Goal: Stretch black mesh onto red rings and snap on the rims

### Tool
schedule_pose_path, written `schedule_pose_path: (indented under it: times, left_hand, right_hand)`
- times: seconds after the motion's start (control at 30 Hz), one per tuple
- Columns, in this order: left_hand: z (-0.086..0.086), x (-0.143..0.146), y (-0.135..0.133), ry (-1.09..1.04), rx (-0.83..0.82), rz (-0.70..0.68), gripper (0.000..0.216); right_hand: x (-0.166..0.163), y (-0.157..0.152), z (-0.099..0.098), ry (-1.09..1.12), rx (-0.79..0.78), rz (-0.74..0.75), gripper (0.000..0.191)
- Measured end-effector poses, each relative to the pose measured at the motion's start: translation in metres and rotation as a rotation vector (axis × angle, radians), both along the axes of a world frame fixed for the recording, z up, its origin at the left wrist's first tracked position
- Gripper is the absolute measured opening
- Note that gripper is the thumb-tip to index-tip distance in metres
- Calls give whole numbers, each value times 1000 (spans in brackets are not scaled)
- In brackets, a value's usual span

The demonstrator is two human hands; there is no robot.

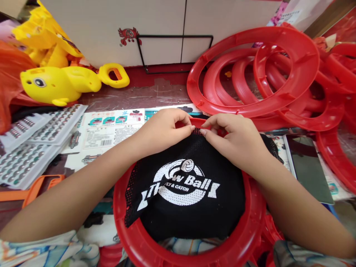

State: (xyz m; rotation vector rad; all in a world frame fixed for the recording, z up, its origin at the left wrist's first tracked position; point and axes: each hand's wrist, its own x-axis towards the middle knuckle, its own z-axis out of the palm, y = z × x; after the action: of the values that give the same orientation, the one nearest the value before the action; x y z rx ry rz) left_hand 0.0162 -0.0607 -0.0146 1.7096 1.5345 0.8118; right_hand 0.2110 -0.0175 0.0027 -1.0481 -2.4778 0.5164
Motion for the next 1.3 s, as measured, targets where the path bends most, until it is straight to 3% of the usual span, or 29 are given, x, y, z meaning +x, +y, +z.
schedule_pose_path:
  times: [0.33,0.73,1.3]
  left_hand:
    - [12,4,-3,120,-43,22,17]
    - [11,3,-7,197,120,4,15]
    - [10,7,-8,256,108,25,14]
  right_hand:
    - [2,-4,6,-48,-31,-16,3]
    - [14,0,13,25,-269,26,14]
    - [18,3,10,90,-149,16,17]
